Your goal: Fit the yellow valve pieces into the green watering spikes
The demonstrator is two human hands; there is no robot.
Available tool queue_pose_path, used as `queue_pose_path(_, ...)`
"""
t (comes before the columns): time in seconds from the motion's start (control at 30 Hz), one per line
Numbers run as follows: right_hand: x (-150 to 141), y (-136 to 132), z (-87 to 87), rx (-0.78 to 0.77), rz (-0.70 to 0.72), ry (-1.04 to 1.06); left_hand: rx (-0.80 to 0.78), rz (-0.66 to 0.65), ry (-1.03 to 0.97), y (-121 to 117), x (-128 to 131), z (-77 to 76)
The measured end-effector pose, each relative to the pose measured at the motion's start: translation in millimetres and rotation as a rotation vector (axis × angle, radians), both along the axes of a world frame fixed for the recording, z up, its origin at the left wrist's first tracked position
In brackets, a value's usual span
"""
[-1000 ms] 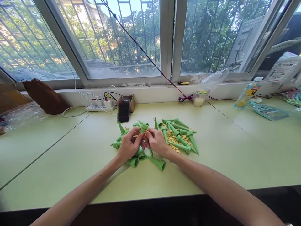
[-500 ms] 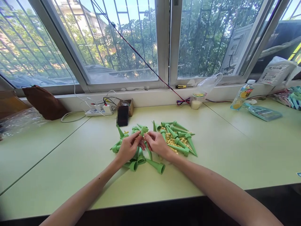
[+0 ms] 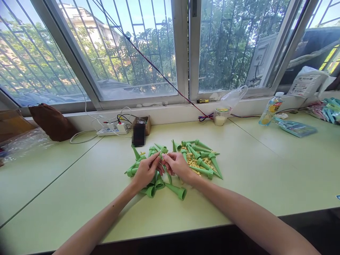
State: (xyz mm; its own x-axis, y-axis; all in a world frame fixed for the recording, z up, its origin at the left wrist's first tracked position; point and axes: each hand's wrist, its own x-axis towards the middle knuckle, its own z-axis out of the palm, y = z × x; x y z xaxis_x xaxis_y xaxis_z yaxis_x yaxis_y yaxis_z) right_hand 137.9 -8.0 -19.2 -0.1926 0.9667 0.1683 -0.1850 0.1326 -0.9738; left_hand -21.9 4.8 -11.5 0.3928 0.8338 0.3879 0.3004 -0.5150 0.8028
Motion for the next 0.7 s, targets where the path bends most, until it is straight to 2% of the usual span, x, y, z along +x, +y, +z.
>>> queue_pose_path(0.37, -1.0, -1.2, -0.6, 0.016, -0.010, 0.045, -0.044, 0.018, -0.047, -6.8, 2.1, 5.9)
queue_pose_path(0.7, -2.5, 0.6, -2.0, -0.019, -0.016, 0.077, -0.175, -0.140, -0.166, -0.8, -4.4, 4.0)
